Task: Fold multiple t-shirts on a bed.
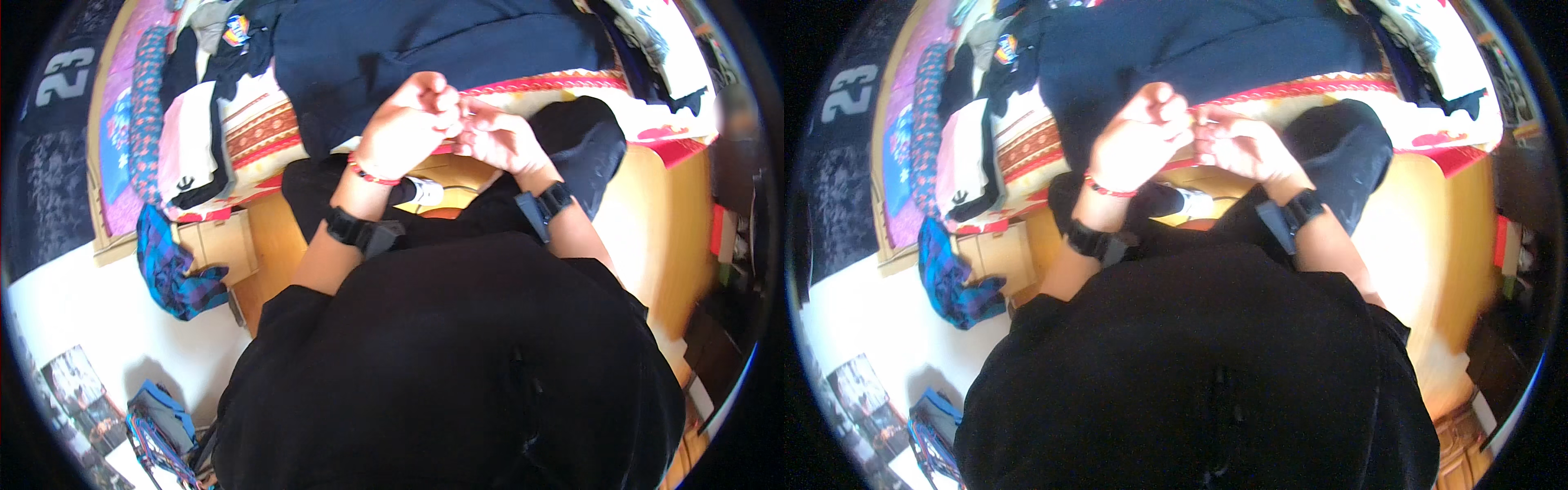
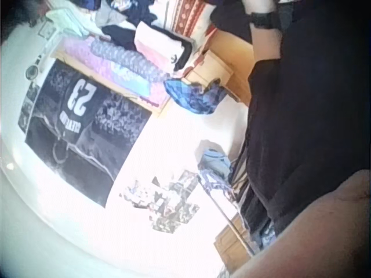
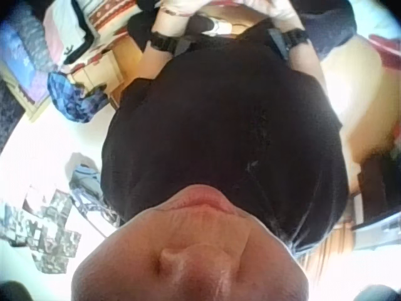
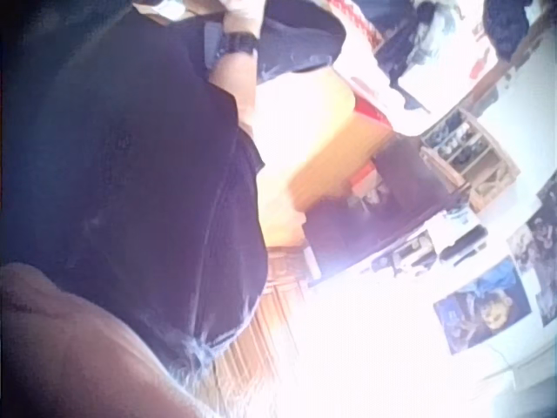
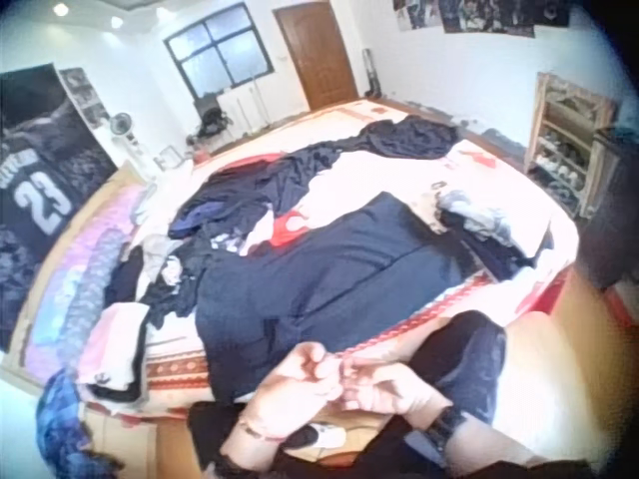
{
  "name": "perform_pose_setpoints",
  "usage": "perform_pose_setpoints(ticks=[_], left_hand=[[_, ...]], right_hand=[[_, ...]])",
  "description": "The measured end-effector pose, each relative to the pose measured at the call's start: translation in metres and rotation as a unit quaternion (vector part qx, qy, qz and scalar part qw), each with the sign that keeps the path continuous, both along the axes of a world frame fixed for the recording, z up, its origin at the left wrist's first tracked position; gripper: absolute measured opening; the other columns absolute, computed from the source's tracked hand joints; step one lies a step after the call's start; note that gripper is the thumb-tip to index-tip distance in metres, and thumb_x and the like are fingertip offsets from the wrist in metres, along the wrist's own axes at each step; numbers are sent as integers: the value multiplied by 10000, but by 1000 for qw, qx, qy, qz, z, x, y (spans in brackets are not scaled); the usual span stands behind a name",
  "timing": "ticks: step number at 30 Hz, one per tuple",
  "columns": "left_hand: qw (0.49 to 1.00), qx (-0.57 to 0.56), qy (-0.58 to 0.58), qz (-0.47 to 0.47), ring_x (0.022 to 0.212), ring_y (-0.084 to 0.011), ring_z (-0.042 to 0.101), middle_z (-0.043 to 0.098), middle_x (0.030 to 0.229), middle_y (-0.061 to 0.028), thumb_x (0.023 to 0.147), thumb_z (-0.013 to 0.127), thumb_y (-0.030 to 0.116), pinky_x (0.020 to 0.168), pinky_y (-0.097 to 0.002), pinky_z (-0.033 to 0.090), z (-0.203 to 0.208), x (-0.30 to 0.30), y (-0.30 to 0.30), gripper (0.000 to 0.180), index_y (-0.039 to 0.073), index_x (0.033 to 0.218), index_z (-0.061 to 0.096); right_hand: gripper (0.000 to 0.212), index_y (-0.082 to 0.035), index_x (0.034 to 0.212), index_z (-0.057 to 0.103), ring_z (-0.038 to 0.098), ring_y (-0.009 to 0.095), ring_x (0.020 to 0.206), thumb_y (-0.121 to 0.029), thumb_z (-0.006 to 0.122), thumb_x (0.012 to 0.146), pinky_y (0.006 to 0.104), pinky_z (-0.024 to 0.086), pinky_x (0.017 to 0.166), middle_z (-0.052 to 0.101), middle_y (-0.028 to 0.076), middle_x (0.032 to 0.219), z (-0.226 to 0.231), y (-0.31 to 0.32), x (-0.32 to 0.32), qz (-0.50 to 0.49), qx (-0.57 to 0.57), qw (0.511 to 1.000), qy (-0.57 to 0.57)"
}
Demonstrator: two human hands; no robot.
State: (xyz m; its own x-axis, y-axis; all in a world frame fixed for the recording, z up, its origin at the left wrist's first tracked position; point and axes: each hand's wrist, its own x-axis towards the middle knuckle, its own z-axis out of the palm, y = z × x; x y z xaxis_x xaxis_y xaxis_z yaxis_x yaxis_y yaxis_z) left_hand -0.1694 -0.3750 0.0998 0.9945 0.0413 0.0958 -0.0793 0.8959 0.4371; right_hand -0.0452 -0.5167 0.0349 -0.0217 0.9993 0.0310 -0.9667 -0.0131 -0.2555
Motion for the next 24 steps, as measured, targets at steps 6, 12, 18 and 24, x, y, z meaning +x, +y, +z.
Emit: perform_pose_setpoints(ticks=[6, 12, 18, 24], left_hand=[[995, 46, 89, 29, 732, -150, 469, 484, 877, -74, 761, 470, -51, 677, -269, 422, 2, 0, -4, 296, 28, 1046, 462], [975, 163, 144, 38, 685, -105, 470, 492, 820, -45, 783, 483, -33, 627, -214, 412, -6, 0, -3, 220, 31, 992, 457], [962, 207, 172, 44, 682, -76, 477, 502, 852, -32, 796, 481, -32, 626, -203, 415, -6, 0, -2, 201, 30, 986, 465], [963, 208, 168, 34, 735, -100, 499, 505, 897, -45, 817, 499, -41, 669, -219, 443, -2, -1, -2, 191, 24, 993, 466]], right_hand=[[321, -34, 1086, 469, 474, 155, 815, -103, 583, 794, 316, 430, 775, 457, 39, 880, -4, 3, 5, 26, 79, 996, 31], [386, -34, 1085, 473, 473, 159, 829, -144, 659, 764, 321, 423, 788, 456, 35, 893, -3, 3, 5, 25, 85, 996, 34], [406, -30, 1091, 472, 463, 172, 836, -139, 673, 755, 321, 417, 785, 449, 45, 897, -4, 4, 5, 12, 93, 995, 28], [379, -21, 1078, 474, 458, 173, 829, -95, 654, 754, 323, 426, 764, 443, 48, 886, -2, 3, 5, 6, 85, 996, 20]])
